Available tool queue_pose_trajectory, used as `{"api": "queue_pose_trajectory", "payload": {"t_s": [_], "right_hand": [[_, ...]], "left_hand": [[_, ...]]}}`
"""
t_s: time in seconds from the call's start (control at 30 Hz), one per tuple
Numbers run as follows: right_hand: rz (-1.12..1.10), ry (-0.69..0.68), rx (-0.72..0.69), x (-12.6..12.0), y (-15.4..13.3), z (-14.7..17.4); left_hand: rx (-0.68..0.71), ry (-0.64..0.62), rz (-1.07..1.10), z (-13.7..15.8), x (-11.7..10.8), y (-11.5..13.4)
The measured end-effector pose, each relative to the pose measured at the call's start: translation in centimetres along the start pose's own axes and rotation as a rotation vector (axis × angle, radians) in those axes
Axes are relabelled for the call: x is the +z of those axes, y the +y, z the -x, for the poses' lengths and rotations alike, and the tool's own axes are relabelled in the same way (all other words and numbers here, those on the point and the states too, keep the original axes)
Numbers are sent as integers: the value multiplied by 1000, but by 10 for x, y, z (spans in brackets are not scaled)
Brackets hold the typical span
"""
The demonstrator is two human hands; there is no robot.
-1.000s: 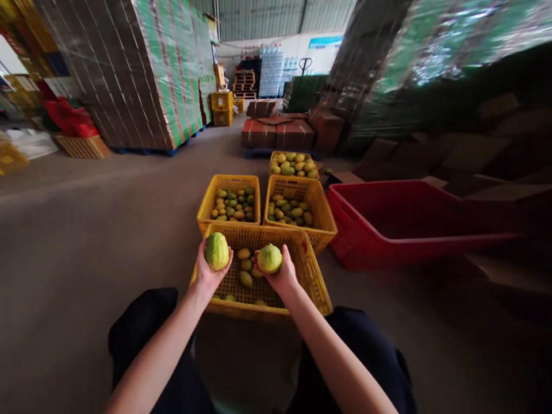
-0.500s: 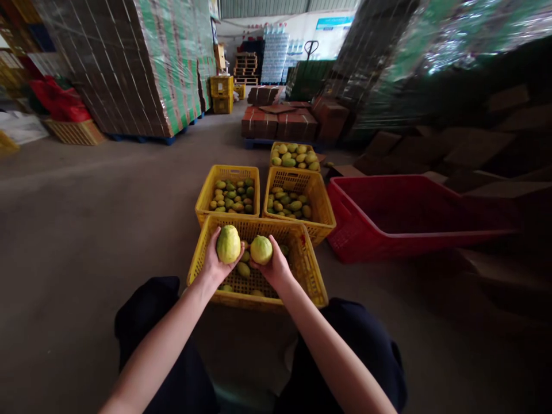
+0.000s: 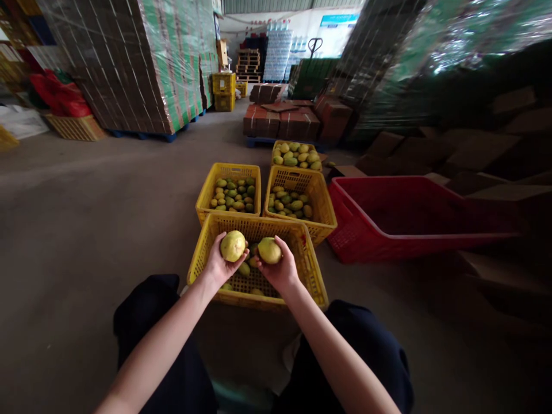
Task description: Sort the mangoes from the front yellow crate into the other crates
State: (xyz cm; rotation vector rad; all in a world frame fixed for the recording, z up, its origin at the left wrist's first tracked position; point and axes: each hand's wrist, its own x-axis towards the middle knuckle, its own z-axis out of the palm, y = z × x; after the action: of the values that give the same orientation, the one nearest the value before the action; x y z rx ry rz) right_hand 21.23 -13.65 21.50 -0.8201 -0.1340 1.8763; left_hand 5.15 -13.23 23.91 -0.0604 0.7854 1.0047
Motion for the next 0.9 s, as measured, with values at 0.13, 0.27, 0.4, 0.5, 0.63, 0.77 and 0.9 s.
{"api": "queue_pose_trajectory", "payload": {"t_s": [0.13,0.27,0.4,0.5,0.63,0.77,0.9], "right_hand": [[1,17,99,-5,2,-2],[-5,31,150,-4,6,-2],[61,7,13,3,8,-3],[282,25,-247,5,5,-4],[836,80,-849,2,-11,4],[1257,123,-1324,-2,-25,19],[1391,-25,-1428,-6,-22,27]], "left_hand": [[-94,80,51,-6,-6,1],[-94,108,50,-9,-11,0],[2,64,-27,-5,-11,-1],[231,-3,-157,-2,-10,-1],[704,-102,-399,6,-10,0],[977,-176,-669,21,-15,3],[957,-272,-870,28,-22,4]]}}
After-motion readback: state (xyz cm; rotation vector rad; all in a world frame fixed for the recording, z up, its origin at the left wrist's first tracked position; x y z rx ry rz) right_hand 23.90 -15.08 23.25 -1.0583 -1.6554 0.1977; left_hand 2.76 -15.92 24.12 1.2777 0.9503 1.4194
